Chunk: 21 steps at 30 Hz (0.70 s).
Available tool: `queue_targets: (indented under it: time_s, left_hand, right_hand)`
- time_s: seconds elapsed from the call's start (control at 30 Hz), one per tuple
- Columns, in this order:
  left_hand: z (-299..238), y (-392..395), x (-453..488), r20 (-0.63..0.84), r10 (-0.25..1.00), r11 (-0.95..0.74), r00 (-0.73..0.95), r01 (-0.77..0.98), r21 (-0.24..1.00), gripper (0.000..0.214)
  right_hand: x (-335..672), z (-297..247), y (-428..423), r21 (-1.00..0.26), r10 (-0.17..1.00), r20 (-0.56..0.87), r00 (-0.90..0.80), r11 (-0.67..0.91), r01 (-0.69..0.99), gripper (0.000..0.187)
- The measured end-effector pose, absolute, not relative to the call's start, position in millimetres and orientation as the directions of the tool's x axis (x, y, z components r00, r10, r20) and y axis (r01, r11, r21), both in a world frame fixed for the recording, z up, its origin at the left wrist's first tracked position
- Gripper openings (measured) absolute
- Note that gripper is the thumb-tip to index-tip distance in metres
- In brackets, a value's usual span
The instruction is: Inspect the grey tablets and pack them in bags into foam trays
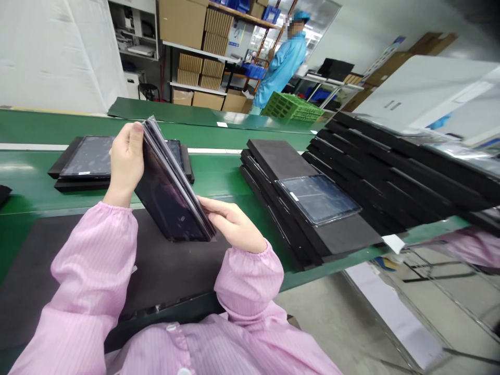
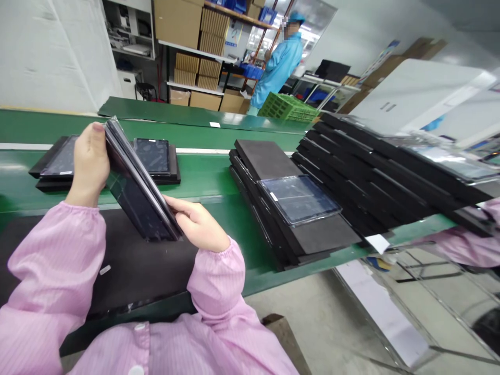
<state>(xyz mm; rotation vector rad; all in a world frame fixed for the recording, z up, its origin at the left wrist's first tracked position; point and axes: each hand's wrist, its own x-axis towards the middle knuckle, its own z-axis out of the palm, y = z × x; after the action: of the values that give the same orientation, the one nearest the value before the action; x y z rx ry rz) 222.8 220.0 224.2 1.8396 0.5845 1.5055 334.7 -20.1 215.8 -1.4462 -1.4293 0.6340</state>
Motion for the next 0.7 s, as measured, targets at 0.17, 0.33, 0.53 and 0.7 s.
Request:
queue_targets:
  time_s: [0.17, 0.33, 0.53, 0.7]
  left_hand:
    - [229.4, 214.1, 222.2, 0.668, 0.705, -0.687, 0.24, -0.005, 0.727, 0.072]
    - [230.4, 206.3, 223.6, 0.679, 0.696, -0.698, 0.235, 0.0, 0.716, 0.072]
    - [229.5, 203.1, 226.4, 0.697, 0.679, -0.713, 0.23, -0.017, 0.701, 0.072]
    - [226.6, 200.0, 230.0, 0.715, 0.665, -0.723, 0.214, -0.058, 0.689, 0.074]
  right_hand:
    - [344.3, 201.4, -24.4, -0.912, 0.953, 0.253, 0.165, 0.178, 0.369, 0.049]
    - [332.3, 165.1, -32.2, -0.976, 0.926, 0.21, 0.314, 0.214, 0.022, 0.038]
    - [320.5, 147.5, -35.6, -0.939, 0.923, 0.15, 0.354, 0.245, -0.241, 0.042]
    - [319.0, 152.7, -38.9, -0.971, 0.925, 0.134, 0.357, 0.195, -0.141, 0.046]
